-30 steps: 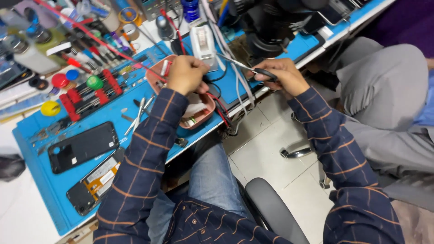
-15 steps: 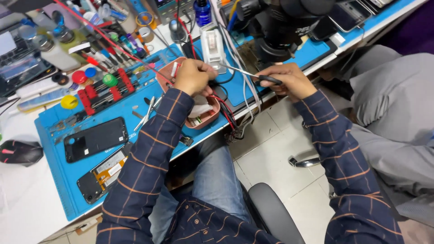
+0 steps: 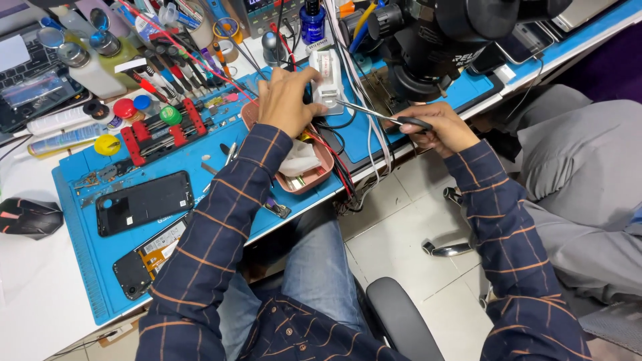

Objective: The person cleans the internal components of a disassembled smartphone using a brush and a cloth. They then use a precision screwdriver to work on the motherboard and a pair of scissors to cut a small piece of material. Finally, the person reassembles the phone and tests the screen.

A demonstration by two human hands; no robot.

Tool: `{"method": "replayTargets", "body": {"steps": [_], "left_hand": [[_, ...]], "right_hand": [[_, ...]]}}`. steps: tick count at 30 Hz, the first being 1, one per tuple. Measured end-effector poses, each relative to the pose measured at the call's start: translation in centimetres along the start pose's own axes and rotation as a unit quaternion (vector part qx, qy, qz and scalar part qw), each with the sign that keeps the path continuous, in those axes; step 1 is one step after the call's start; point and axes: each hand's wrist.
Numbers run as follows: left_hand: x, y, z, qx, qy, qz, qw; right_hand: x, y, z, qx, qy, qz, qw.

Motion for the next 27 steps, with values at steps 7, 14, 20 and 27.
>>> {"method": "replayTargets", "body": {"steps": [7,14,20,27], "left_hand": [[1.6,0.2,0.3,0.049,0.147,-0.01,0.988],[5.4,-3.9,-3.0,0.107,0.195,-0.042,0.974],[2.6,0.0,2.8,0.107,0.134,-0.035,0.985],[1.3,2.0,-0.9,0.081,0.169,0.109,0.976]], "right_hand": [[-1.3,-0.2,-0.4,-0.062,-0.027,0.02,0.998],[-0.9,-0.4,-1.9,-0.046,-0.019,0.03,0.998],[0.0,-0.6,-3.0,-0.056,-0.001,0.038,0.998],[-0.5,-1.5,-3.0,-0.074,-0.004,0.037,0.997]]}}
Point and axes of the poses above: each hand's wrist, its own y-axis away from the middle knuckle, its own z-axis out of the back of the hand, x = y × z, and after that the axes turned 5 degrees about -y, right-handed
